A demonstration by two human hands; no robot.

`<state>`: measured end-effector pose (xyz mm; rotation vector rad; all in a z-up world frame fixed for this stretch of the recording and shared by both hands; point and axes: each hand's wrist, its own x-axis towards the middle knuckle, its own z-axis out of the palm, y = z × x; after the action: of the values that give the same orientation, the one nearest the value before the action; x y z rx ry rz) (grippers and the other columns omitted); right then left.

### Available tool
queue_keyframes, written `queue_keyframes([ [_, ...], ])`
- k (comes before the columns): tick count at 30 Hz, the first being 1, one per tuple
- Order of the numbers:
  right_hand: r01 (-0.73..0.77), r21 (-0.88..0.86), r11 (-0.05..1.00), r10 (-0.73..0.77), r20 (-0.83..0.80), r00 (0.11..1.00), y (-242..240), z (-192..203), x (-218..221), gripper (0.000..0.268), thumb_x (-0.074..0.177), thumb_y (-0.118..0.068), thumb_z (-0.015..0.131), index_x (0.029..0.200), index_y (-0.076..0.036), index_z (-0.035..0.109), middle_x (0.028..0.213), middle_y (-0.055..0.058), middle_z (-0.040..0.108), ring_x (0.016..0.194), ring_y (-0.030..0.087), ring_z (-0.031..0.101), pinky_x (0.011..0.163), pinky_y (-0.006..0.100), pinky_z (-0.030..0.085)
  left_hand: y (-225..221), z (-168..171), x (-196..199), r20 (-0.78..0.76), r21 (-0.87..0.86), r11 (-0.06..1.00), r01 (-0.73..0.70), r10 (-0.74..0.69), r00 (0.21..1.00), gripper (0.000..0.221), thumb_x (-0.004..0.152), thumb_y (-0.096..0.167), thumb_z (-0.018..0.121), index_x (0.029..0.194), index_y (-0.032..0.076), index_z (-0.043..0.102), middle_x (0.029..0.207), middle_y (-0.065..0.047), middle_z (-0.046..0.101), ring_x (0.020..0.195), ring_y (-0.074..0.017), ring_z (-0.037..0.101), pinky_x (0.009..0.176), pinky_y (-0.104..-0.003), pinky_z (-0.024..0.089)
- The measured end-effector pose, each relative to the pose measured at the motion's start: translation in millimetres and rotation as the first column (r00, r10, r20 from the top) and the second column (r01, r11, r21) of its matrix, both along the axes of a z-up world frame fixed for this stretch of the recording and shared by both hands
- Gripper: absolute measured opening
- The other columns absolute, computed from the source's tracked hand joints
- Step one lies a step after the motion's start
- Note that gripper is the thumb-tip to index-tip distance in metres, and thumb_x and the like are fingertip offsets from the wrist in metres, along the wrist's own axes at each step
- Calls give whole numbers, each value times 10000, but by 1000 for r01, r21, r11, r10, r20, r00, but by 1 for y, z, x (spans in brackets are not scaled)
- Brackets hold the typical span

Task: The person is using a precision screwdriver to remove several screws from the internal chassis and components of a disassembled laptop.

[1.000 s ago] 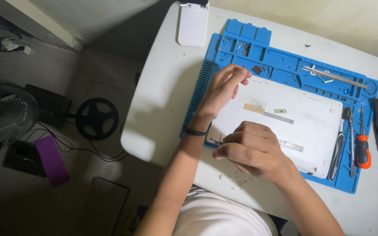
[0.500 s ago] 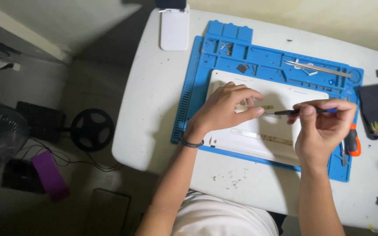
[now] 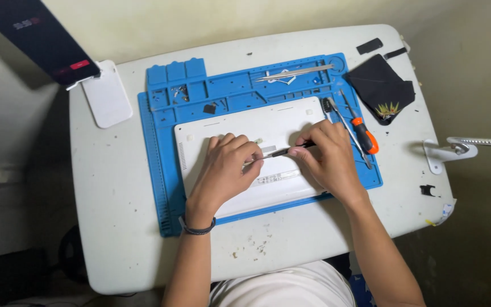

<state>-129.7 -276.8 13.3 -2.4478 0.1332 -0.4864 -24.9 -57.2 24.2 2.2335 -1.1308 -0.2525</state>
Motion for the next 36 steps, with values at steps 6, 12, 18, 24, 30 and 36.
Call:
queue_keyframes([
  [6, 35, 19, 999, -34, -52, 998, -8, -1, -5, 151, 976, -285, 748, 906, -151, 747, 864, -1, 625, 893, 211, 542, 847, 344, 404, -9, -6, 0, 19, 81, 997, -7, 5, 1000, 47, 904, 250, 674, 899, 205, 667, 744, 47, 485, 837, -211, 557, 793, -389, 387],
  [12, 276, -226, 934, -267, 68, 961, -42, 9, 4, 194, 920, 124, 743, 1064, -7, 744, 888, 115, 642, 791, 288, 654, 747, 389, 511, -17, -1, -5, 22, 70, 998, 3, -4, 1000, 184, 873, 244, 711, 1026, 151, 669, 846, -23, 552, 897, -270, 580, 806, -413, 406],
  [18, 327, -437, 838, -343, 44, 938, -78, -15, 12, 202, 932, 108, 726, 1058, -45, 769, 908, 69, 603, 749, 274, 665, 686, 350, 519, -83, 10, -15, 114, -77, 996, 42, -33, 993, 302, 884, 134, 694, 1175, 54, 687, 977, -117, 590, 928, -290, 535, 777, -428, 395],
  [24, 355, -493, 794, -393, 29, 919, -72, -20, 23, 190, 900, 76, 755, 992, -84, 800, 831, 67, 595, 675, 252, 674, 619, 357, 543, -155, -19, -16, 257, -17, 999, 37, -32, 966, 465, 834, 55, 704, 1298, 44, 670, 1275, -143, 579, 1023, -272, 477, 805, -415, 376],
  [30, 364, -529, 766, -410, 34, 912, -78, -35, 24, 118, 937, -13, 740, 1012, -100, 768, 855, 52, 567, 703, 295, 684, 639, 398, 573, -184, -39, -10, 202, 44, 998, 54, -61, 978, 535, 825, 37, 677, 1357, 8, 626, 1417, -145, 556, 1068, -277, 454, 827, -409, 327],
  [36, 373, -540, 755, -422, 35, 906, -90, -61, 25, 59, 964, -100, 750, 991, -105, 698, 908, 27, 552, 765, 303, 693, 729, 411, 570, -192, -57, -9, 186, 81, 995, 53, -67, 980, 485, 835, 89, 686, 1316, 31, 658, 1384, -119, 598, 1118, -268, 453, 863, -421, 328],
])
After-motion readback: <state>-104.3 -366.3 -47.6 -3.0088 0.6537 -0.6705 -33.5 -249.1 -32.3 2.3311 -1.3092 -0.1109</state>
